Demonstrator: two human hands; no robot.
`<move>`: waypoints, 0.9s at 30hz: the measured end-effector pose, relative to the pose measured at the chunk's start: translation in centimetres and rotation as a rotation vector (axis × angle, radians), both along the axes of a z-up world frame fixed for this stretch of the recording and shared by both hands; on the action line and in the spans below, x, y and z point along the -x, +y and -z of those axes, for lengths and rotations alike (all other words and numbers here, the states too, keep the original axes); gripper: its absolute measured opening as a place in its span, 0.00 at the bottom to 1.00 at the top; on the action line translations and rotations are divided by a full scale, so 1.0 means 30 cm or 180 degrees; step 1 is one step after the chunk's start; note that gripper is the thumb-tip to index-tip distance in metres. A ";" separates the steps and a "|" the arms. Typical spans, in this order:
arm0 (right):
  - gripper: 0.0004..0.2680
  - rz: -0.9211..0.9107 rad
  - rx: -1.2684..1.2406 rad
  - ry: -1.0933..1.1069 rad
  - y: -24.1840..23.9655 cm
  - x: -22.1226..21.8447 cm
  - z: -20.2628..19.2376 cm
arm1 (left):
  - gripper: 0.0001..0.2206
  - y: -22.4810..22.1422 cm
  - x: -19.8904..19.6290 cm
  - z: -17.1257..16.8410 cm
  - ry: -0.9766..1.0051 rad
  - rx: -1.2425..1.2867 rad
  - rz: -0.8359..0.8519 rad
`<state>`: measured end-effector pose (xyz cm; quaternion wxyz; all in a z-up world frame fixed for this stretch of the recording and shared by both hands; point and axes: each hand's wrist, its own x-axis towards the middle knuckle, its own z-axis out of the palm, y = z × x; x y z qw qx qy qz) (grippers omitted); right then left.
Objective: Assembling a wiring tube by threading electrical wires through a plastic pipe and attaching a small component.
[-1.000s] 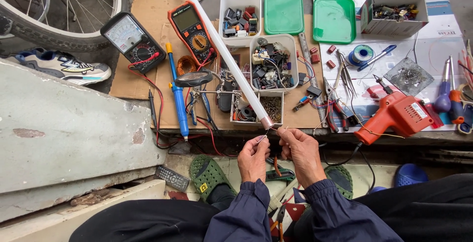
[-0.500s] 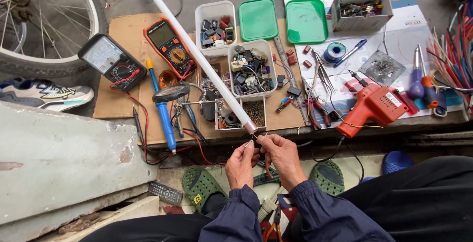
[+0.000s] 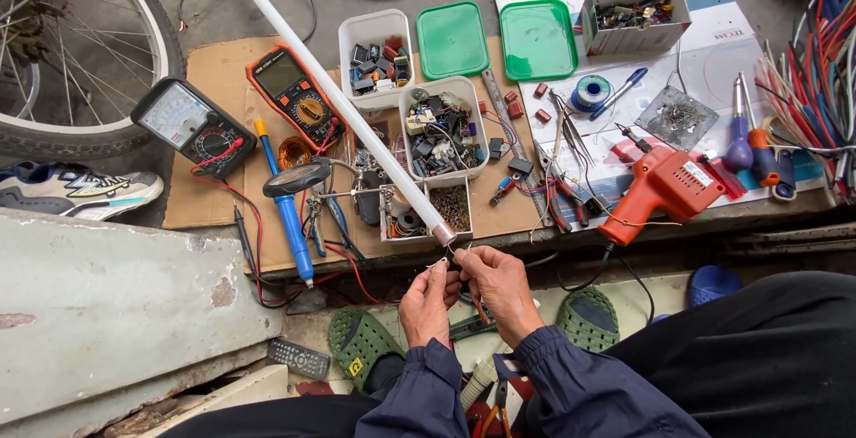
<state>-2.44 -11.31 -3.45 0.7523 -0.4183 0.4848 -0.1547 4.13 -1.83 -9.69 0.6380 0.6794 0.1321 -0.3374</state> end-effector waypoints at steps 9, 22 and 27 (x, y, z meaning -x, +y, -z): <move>0.07 0.0013 0.0184 0.0036 0.015 0.001 0.036 | 0.16 -0.004 0.001 0.034 0.0164 0.0206 -0.0162; 0.09 0.0284 -0.0166 0.0049 0.022 0.021 0.086 | 0.14 -0.003 -0.007 0.080 0.0309 0.0202 -0.0110; 0.09 0.0191 -0.0198 0.0018 0.043 0.009 0.036 | 0.14 0.000 -0.006 0.079 0.0242 0.0135 -0.0074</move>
